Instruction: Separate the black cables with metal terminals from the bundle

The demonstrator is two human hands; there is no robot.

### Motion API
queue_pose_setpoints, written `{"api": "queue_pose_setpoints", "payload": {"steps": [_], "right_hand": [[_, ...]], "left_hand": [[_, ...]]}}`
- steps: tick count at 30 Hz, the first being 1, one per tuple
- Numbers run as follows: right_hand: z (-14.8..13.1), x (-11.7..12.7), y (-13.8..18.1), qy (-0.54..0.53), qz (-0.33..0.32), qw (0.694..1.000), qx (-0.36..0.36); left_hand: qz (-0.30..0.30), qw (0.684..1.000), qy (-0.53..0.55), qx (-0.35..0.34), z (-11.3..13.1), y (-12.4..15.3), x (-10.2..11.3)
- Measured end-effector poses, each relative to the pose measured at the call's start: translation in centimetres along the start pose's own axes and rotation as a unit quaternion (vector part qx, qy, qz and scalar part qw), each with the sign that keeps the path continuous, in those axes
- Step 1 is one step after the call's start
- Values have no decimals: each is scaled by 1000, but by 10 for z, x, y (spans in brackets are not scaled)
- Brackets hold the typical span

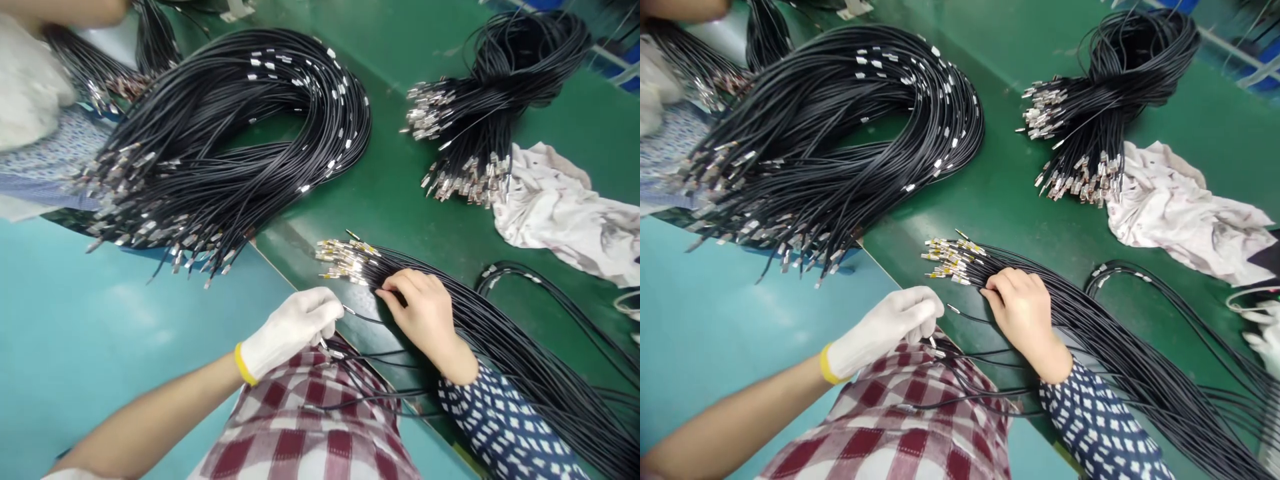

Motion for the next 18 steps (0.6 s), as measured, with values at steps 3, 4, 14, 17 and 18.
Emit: {"api": "queue_pose_setpoints", "payload": {"steps": [3,4,14,17,18], "right_hand": [[-1,6,5,-70,25,997,-17],[-3,8,7,-83,33,996,-12],[-27,13,36,-117,-36,991,47],[-34,10,31,-173,-76,981,35],[-37,9,29,-198,-95,975,31]], "left_hand": [[-3,1000,-6,2,1,0,0],[-2,1000,-10,-3,1,0,0],[-5,999,-40,-35,-1,3,-12],[11,995,-93,-46,0,5,-14],[11,994,-95,-47,0,5,-14]]}}
Point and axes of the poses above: each hand's wrist, its own y-axis away from the middle knuckle, its own x-axis out of the back of the hand, z = x × y, the point moved 1 cm from there along -y, towards the middle knuckle, and after that the axes turned 8 degrees about -z, right-handed, at the moved point
